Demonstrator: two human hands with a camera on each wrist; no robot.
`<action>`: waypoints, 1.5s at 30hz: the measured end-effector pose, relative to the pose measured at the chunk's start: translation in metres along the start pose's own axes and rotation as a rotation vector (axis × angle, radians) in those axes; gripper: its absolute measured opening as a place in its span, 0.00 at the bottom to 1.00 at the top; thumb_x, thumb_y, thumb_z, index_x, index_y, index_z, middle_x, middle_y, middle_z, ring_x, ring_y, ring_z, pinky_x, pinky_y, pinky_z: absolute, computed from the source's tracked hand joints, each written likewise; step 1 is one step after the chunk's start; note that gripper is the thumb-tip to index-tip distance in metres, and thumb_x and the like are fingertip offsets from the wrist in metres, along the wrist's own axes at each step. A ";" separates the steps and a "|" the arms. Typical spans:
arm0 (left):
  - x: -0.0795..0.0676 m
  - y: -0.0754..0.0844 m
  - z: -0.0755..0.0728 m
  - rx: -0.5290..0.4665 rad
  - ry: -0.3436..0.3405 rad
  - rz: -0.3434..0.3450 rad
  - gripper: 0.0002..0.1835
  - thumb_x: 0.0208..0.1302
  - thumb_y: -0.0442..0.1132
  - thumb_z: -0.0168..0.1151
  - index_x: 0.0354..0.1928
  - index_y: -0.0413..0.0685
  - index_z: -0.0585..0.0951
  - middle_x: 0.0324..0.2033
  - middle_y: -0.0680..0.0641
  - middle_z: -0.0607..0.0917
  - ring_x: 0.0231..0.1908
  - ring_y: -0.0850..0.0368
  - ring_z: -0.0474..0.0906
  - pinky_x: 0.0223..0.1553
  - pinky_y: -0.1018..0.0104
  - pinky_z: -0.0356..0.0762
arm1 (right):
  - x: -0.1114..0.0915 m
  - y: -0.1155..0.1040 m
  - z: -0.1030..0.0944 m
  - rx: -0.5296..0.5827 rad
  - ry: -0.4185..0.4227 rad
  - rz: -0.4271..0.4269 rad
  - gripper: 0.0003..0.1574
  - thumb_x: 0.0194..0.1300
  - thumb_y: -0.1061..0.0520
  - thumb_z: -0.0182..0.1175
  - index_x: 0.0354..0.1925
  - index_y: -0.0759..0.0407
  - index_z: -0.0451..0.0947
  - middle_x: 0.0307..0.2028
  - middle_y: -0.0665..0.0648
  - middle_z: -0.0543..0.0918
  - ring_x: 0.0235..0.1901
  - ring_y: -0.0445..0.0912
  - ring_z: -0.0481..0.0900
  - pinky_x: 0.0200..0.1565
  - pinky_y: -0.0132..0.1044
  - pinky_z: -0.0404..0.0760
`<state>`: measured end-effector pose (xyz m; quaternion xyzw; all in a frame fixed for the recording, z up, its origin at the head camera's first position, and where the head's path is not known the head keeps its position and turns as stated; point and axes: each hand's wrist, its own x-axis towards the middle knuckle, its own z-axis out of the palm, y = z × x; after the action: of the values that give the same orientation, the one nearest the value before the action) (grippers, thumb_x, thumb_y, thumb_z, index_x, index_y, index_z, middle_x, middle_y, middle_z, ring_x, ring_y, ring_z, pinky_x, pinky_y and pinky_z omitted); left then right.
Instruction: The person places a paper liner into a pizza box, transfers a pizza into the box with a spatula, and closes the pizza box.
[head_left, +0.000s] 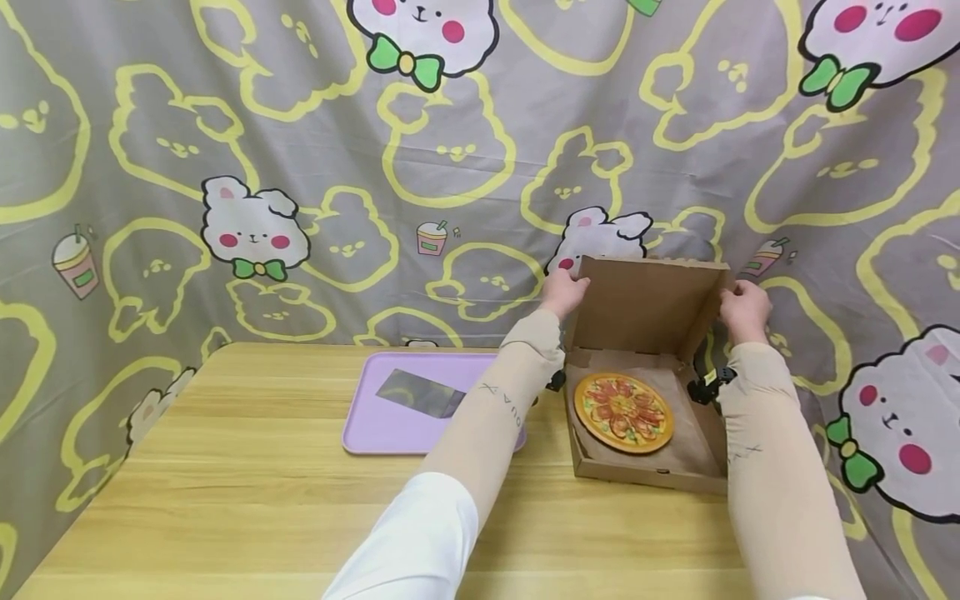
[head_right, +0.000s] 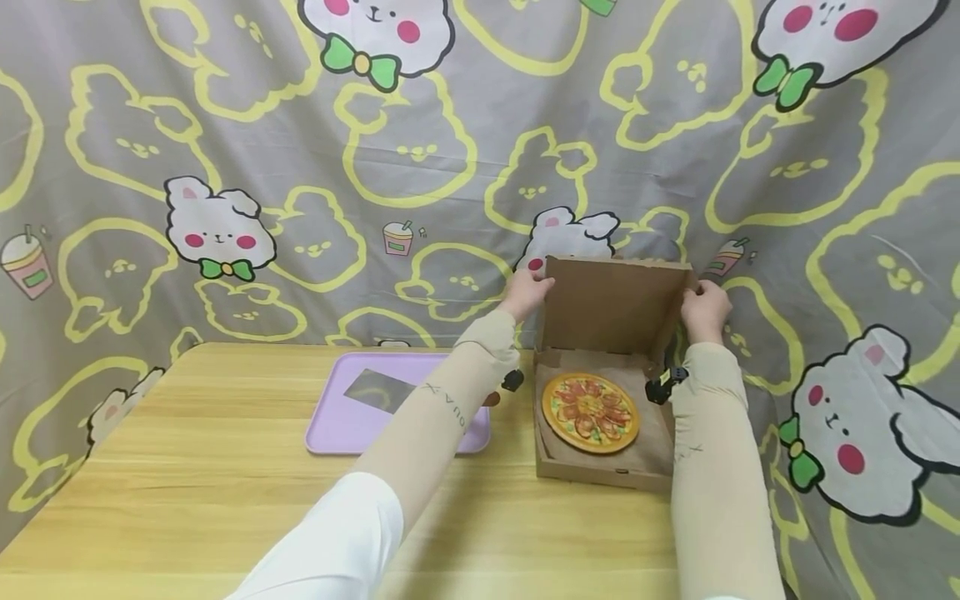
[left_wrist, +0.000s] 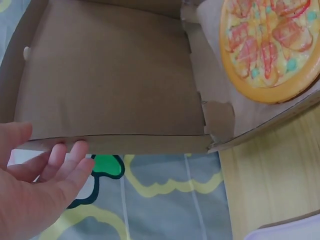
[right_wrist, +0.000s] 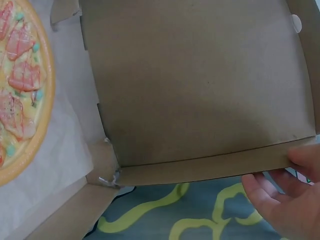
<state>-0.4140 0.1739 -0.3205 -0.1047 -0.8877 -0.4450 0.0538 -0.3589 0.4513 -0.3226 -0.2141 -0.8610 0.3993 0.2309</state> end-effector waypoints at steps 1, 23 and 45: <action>0.001 0.000 -0.001 0.015 0.009 0.008 0.18 0.70 0.45 0.55 0.27 0.43 0.83 0.24 0.48 0.81 0.26 0.58 0.71 0.25 0.72 0.65 | -0.001 -0.002 0.000 0.008 0.003 -0.001 0.14 0.72 0.57 0.43 0.40 0.68 0.69 0.37 0.62 0.72 0.11 0.28 0.64 0.18 0.20 0.72; -0.001 0.004 -0.013 0.070 0.157 0.127 0.16 0.73 0.42 0.51 0.32 0.43 0.84 0.32 0.45 0.87 0.35 0.51 0.82 0.38 0.64 0.80 | -0.029 -0.025 -0.016 0.225 0.019 0.023 0.09 0.73 0.54 0.47 0.38 0.57 0.70 0.33 0.47 0.69 0.18 0.31 0.73 0.24 0.20 0.79; -0.023 -0.016 -0.006 -0.103 0.133 0.194 0.24 0.71 0.39 0.54 0.15 0.46 0.64 0.12 0.54 0.62 0.19 0.59 0.62 0.24 0.75 0.58 | -0.051 -0.003 -0.016 0.109 0.105 0.020 0.10 0.68 0.55 0.48 0.43 0.56 0.73 0.28 0.40 0.68 0.23 0.27 0.66 0.26 0.16 0.73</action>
<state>-0.3951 0.1570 -0.3335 -0.1629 -0.8440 -0.4885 0.1498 -0.3097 0.4311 -0.3230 -0.2304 -0.8225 0.4363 0.2830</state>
